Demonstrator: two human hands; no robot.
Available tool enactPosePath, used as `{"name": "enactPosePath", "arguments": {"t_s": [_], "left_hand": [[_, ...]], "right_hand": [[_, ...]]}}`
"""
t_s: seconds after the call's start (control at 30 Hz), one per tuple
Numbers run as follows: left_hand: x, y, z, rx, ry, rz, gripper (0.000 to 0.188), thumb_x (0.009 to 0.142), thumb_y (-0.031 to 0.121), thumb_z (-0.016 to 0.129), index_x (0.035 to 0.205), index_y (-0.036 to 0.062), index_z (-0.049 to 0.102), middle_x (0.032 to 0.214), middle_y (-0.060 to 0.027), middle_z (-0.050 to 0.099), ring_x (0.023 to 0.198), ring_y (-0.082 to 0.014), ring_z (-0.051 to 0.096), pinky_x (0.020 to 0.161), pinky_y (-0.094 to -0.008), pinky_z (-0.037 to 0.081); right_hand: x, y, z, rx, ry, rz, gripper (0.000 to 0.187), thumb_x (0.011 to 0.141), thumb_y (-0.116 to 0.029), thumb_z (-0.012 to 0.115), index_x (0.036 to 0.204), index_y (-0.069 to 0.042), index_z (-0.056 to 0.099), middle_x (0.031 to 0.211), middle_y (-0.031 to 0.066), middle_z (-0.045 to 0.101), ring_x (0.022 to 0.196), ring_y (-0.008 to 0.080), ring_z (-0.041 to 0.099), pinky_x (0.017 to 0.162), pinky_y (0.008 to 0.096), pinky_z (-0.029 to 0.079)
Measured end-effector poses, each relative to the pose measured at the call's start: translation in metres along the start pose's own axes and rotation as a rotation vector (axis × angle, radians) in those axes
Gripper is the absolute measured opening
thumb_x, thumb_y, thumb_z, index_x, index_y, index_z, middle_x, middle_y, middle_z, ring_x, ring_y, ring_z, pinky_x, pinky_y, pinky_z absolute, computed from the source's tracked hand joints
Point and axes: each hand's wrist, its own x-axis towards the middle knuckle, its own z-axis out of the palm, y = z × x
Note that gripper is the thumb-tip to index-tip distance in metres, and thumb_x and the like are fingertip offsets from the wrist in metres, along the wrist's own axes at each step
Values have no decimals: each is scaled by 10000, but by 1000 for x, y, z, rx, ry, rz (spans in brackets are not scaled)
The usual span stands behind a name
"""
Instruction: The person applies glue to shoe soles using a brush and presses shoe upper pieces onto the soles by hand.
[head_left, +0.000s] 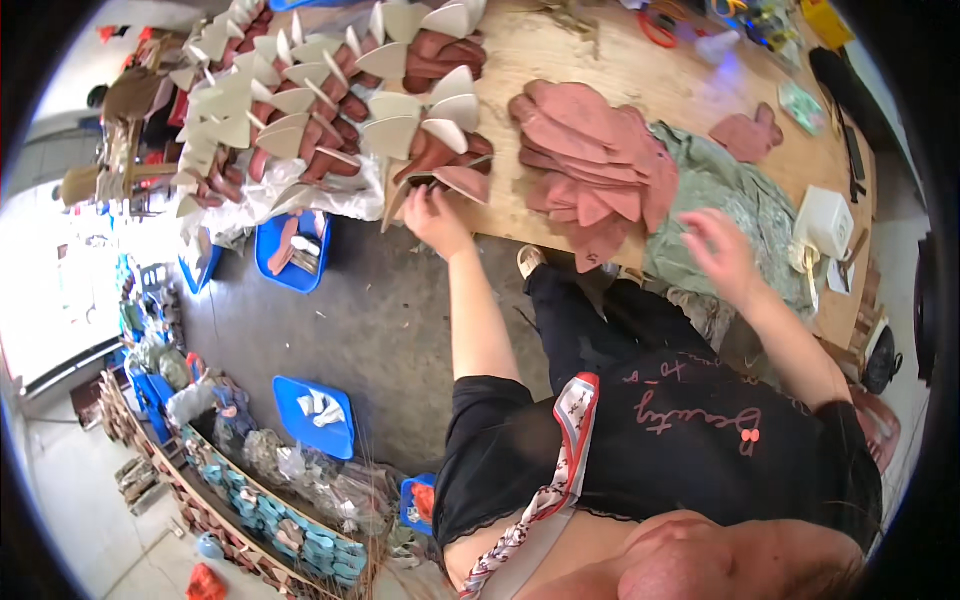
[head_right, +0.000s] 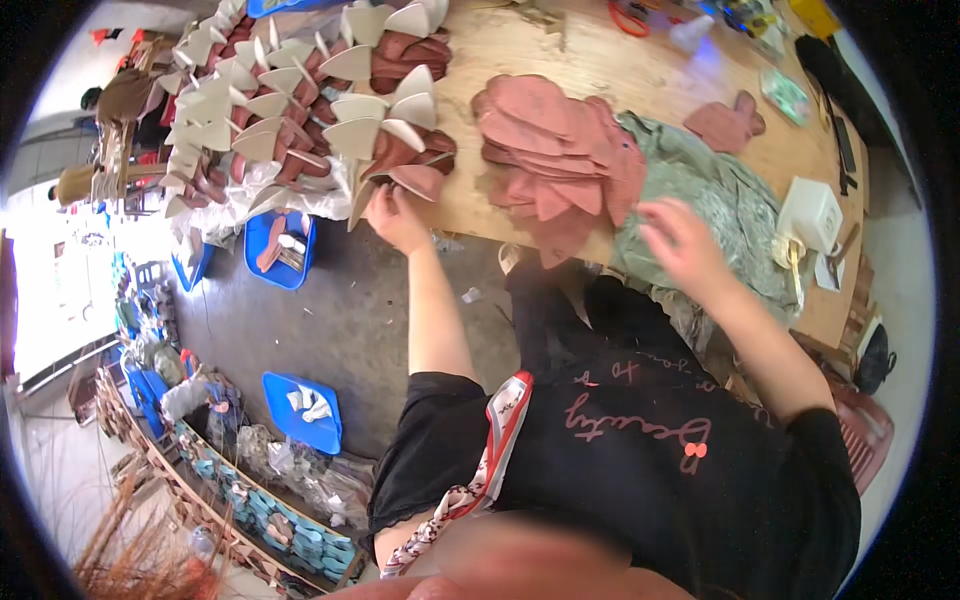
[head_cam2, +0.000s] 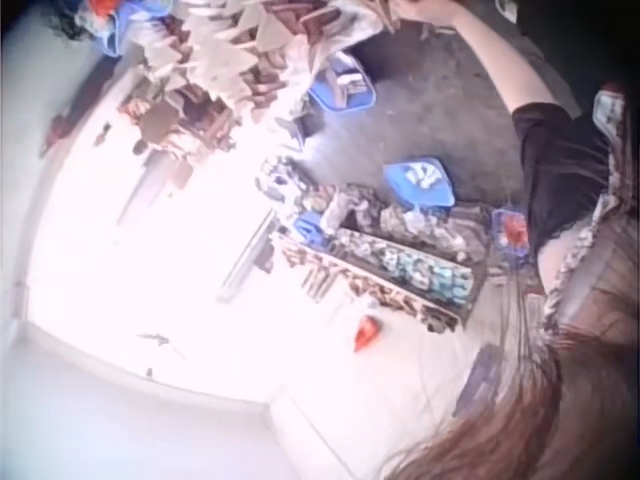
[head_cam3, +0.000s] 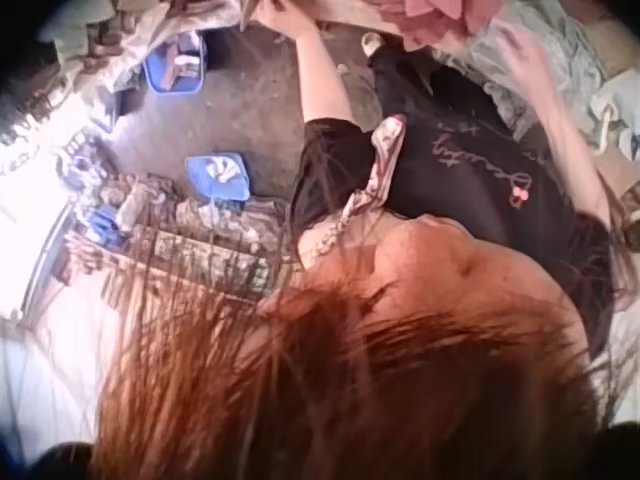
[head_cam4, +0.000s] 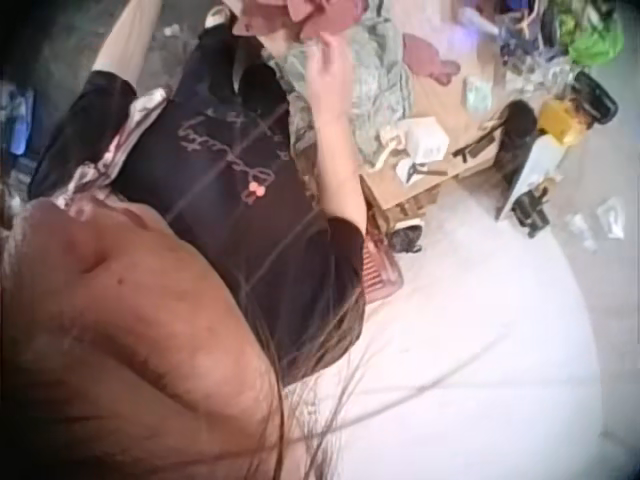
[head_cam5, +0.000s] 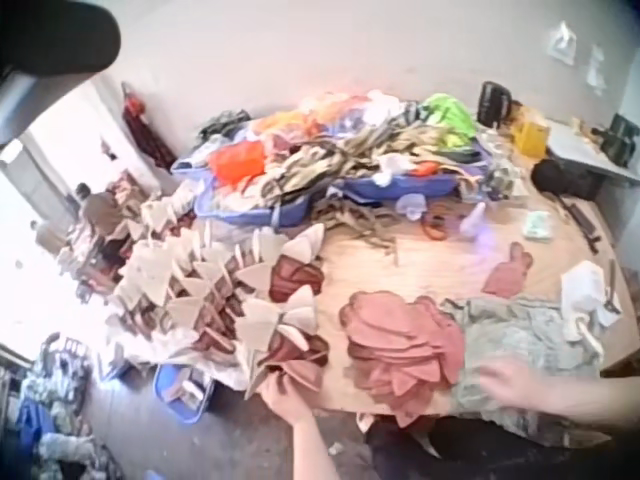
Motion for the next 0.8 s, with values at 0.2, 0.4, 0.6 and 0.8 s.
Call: {"name": "enactPosePath", "arguments": {"t_s": [0.2,0.4,0.6,0.8], "left_hand": [[2,6,-4,-26,-19,-41,257,826,163,669,1019,-6,655,1154,-186,578,1096,-340,510,943,-415,410],[4,4,-9,-81,-53,-75,222,837,142,656,1020,16,654,1132,-166,574,1084,-339,495,919,-421,408],[5,-3,-10,-125,-93,-75,213,833,129,657,1018,25,646,1139,-154,569,1088,-337,482,923,-427,395],[0,-13,-13,-119,-84,-2,199,817,92,652,1008,42,627,1139,-138,576,1089,-338,479,928,-434,389]], "right_hand": [[174,-53,148,-22,-34,-310,193,851,-36,529,1028,5,594,962,165,587,933,336,569,830,375,462],[214,-59,203,-180,-53,-338,168,826,-57,565,979,-6,613,882,182,591,885,366,579,782,413,470],[214,-57,228,-122,52,-335,189,804,-82,608,975,-3,614,902,175,597,870,341,588,743,406,478],[213,-47,231,-268,-24,-348,186,812,-113,614,965,-8,628,868,159,603,834,336,591,717,393,480]]}}
